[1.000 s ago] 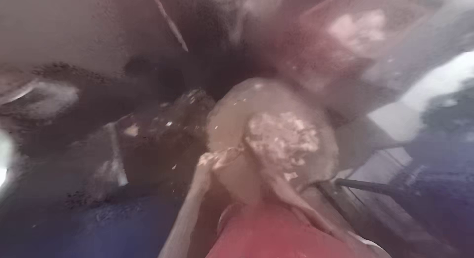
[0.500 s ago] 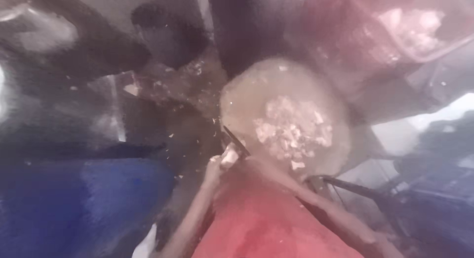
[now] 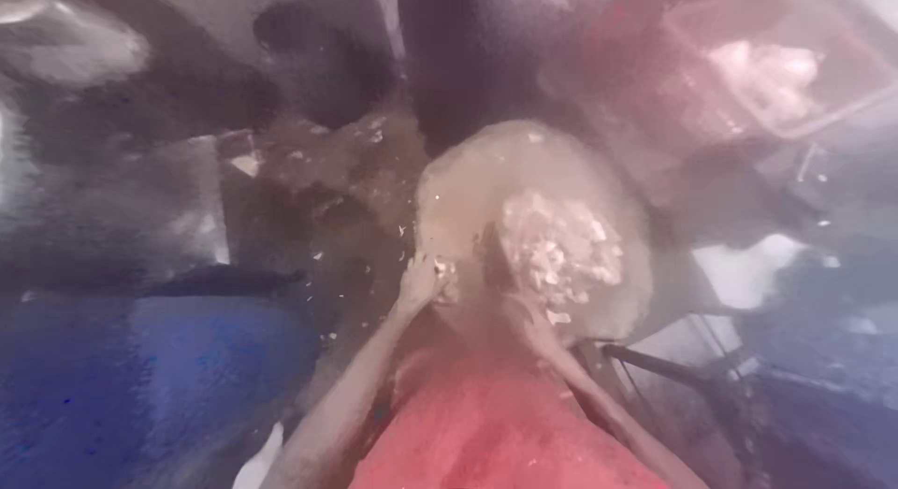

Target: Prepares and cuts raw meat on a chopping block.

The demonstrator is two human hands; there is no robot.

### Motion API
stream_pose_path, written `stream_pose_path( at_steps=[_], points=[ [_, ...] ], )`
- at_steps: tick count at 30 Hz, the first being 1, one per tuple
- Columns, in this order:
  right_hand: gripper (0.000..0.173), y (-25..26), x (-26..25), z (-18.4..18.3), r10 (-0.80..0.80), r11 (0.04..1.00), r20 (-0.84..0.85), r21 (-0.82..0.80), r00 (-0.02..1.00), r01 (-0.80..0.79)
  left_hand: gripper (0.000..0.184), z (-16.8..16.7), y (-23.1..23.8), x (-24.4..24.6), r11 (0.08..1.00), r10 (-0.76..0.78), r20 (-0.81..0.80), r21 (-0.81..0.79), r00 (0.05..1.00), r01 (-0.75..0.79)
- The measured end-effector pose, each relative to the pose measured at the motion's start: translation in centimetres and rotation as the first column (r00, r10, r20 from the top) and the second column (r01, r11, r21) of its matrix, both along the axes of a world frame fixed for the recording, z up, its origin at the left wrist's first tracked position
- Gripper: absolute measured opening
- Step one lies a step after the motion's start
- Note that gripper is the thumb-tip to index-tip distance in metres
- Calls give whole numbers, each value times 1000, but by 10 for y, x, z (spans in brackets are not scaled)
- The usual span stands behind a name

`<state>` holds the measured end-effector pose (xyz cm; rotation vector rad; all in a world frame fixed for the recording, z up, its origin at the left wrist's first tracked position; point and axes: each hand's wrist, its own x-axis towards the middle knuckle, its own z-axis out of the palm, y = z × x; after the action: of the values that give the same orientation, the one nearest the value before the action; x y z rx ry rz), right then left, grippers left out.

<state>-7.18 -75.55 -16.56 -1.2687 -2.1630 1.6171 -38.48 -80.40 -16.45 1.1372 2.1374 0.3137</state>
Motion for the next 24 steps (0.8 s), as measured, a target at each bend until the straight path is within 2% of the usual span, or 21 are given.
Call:
stream_pose_path(
  at_steps=[2, 3, 6, 8, 9, 11, 13, 15, 19, 21, 24],
  points=[
    [45, -5, 10, 1, 9, 994, -17, 111, 1000, -7, 81, -11, 9, 9, 995, -7, -88, -101, 996, -2],
    [45, -12, 15, 2, -9, 996, -12, 88, 1000, 10, 80, -9, 11, 14, 991, -14, -99, -131, 995, 1],
    [44, -31, 29, 5, -16, 972, -56, -233, 998, 2, 69, 2, 9, 27, 980, 31, -38, -196, 999, -38],
    [44, -37, 32, 0, -23, 947, -149, -321, 989, -26, 63, -3, 10, 30, 975, 176, 107, -156, 979, -158],
    [44, -34, 26, 1, -32, 951, -177, -307, 984, -24, 62, -12, 11, 30, 963, 269, 241, -100, 933, -251],
    [44, -35, 11, 11, -31, 957, -207, -287, 978, -30, 60, -28, 3, 36, 900, 394, 493, -37, 776, -434],
    [44, -25, -9, 22, 5, 960, -240, -269, 971, -71, 58, -36, 1, 43, 845, 434, 583, 2, 687, -535],
    [45, -15, -32, 29, 34, 951, -241, -291, 970, -106, 57, -40, 0, 48, 820, 435, 593, 50, 678, -570],
    [45, -17, -54, 4, 111, 959, -196, -237, 974, -157, 59, -45, -2, 48, 830, 418, 503, 126, 756, -543],
    [43, -29, -36, -1, 151, 955, -176, -227, 973, -190, 62, -44, -5, 47, 836, 420, 477, 128, 772, -534],
    [43, -44, 12, -7, 125, 927, -215, -323, 969, -191, 55, -43, -6, 49, 795, 456, 531, 116, 714, -595]
  ],
)
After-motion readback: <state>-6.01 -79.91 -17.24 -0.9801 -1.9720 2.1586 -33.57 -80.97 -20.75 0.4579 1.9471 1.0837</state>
